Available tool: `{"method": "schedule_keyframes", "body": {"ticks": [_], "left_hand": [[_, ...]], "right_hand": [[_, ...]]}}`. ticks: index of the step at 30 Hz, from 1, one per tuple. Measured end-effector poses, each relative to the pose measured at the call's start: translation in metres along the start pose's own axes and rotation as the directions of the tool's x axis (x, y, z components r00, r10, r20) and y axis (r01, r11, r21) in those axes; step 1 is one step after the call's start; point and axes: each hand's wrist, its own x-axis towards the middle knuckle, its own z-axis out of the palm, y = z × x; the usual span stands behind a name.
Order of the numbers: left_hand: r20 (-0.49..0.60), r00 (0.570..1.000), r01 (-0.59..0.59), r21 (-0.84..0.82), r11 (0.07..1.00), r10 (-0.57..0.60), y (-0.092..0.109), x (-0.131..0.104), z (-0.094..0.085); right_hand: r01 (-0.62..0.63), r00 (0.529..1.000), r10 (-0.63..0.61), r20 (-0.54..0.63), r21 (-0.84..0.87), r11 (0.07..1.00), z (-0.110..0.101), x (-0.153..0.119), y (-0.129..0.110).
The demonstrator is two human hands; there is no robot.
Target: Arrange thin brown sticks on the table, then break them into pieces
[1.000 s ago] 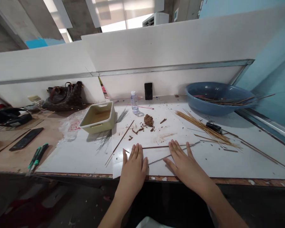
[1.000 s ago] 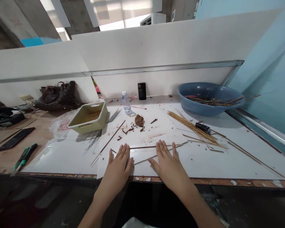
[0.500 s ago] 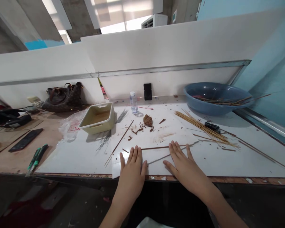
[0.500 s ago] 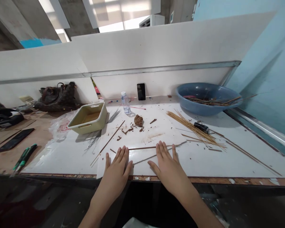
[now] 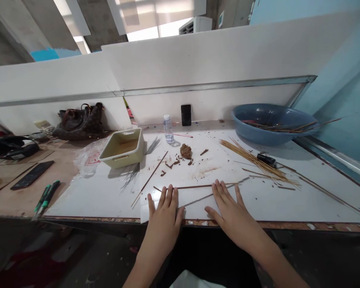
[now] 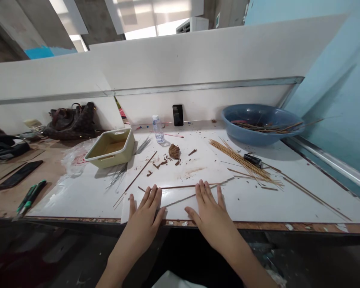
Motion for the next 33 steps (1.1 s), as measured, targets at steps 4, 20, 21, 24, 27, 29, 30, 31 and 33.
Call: {"method": "schedule_keyframes", "body": {"ticks": [4, 20, 21, 24, 27, 29, 30, 31, 33], "left_hand": [[0.033, 0.999, 0.04, 0.01, 0.999, -0.04, 0.007, 0.038, -0.013], [0.09, 0.995, 0.031, 0.05, 0.998, -0.035, 0.006, 0.062, -0.024], [0.084, 0.996, 0.028, 0.049, 0.998, -0.032, 0.007, 0.072, -0.028], [-0.035, 0.997, 0.073, 0.072, 0.995, -0.07, 0.016, 0.086, -0.032], [-0.039, 0.999, -0.009, 0.018, 1.0, 0.01, 0.029, 0.082, -0.025], [0.023, 0.996, -0.09, -0.035, 0.995, 0.091, 0.037, 0.076, -0.018], [0.046, 0.992, -0.112, -0.051, 0.992, 0.114, 0.04, 0.074, -0.015], [0.057, 0.991, -0.12, -0.059, 0.991, 0.123, 0.042, 0.071, -0.013], [0.051, 0.992, -0.111, -0.055, 0.992, 0.114, 0.045, 0.061, -0.01]], "right_hand": [[-0.033, 0.995, 0.033, 0.097, -0.006, 0.999, -0.019, 0.04, 0.006], [-0.041, 0.995, 0.037, 0.093, 0.049, 0.998, -0.021, 0.027, 0.008], [-0.05, 0.994, 0.044, 0.099, 0.053, 0.997, -0.023, 0.029, 0.008], [-0.067, 0.991, 0.061, 0.117, 0.056, 0.996, -0.024, 0.029, 0.008], [-0.059, 0.992, 0.052, 0.113, 0.058, 0.997, -0.02, 0.028, 0.01], [-0.047, 0.994, 0.042, 0.101, 0.056, 0.997, -0.018, 0.027, 0.012], [-0.041, 0.995, 0.036, 0.096, 0.056, 0.998, -0.018, 0.026, 0.012], [-0.033, 0.995, 0.028, 0.093, 0.055, 0.998, -0.019, 0.025, 0.012], [-0.02, 0.996, 0.015, 0.092, 0.054, 0.998, -0.02, 0.019, 0.011]]}}
